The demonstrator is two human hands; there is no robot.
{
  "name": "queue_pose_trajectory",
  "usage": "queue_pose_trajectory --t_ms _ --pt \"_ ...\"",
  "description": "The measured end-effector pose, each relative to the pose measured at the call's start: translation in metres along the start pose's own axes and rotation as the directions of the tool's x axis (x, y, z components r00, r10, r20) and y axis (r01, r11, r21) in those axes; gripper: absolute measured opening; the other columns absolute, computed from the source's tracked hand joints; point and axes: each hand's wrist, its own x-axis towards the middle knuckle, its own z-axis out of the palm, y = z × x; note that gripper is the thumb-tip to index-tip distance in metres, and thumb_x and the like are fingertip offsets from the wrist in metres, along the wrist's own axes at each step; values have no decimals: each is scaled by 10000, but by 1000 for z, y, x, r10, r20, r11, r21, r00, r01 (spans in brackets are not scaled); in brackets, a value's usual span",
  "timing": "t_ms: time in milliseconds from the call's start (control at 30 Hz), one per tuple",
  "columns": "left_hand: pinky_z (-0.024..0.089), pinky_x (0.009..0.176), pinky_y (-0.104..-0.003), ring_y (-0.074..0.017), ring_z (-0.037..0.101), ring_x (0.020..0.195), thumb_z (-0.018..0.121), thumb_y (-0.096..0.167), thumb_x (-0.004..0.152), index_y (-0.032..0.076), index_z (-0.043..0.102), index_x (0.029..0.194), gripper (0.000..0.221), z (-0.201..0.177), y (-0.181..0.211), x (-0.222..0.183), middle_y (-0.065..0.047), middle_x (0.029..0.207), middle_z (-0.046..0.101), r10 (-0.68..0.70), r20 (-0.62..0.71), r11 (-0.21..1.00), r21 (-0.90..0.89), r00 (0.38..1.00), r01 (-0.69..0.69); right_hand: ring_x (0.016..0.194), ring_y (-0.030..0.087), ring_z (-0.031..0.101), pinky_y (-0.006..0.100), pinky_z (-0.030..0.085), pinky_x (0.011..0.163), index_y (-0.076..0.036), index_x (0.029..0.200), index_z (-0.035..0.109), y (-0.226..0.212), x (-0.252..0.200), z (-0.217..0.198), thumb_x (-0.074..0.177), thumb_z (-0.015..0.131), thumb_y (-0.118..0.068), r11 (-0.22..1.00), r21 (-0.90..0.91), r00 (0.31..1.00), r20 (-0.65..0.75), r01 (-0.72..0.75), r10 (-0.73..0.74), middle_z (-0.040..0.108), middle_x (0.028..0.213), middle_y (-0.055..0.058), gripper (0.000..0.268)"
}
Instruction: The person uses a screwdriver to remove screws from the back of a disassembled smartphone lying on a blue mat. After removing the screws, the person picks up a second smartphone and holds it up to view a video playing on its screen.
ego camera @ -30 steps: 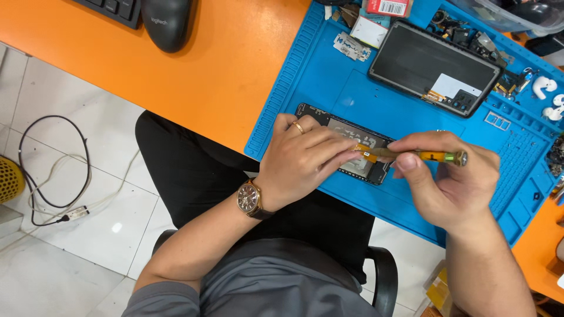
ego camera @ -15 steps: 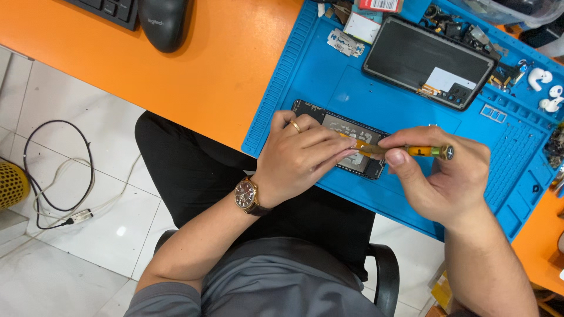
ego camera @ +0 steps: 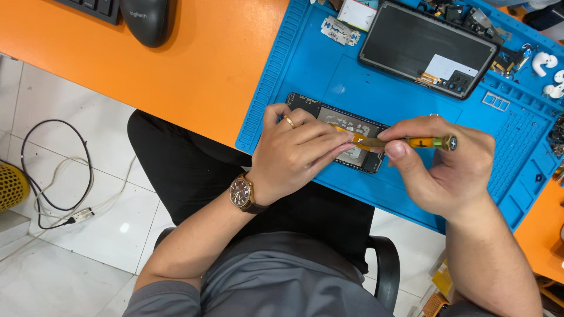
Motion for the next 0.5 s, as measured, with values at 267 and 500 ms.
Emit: queue_pose_trajectory --t_ms 267,500 --pt "379 886 -451 -220 683 947 855 288 1048 195 822 1190 173 -1 1 -1 30 1087 830 -15 -8 1000 -24 1000 15 716 245 720 315 535 635 81 1090 748 1 0 0 1063 682 -103 1000 6 1000 12 9 -9 779 975 205 197" --pt "383 900 -456 -211 728 950 856 266 1045 189 826 1156 138 -1 2 0 31 1078 833 -14 -28 999 -47 1000 12 703 237 713 314 532 637 67 1097 747 0 -1 1 1065 682 -124 1000 12 1000 6 -15 15 771 944 186 204"
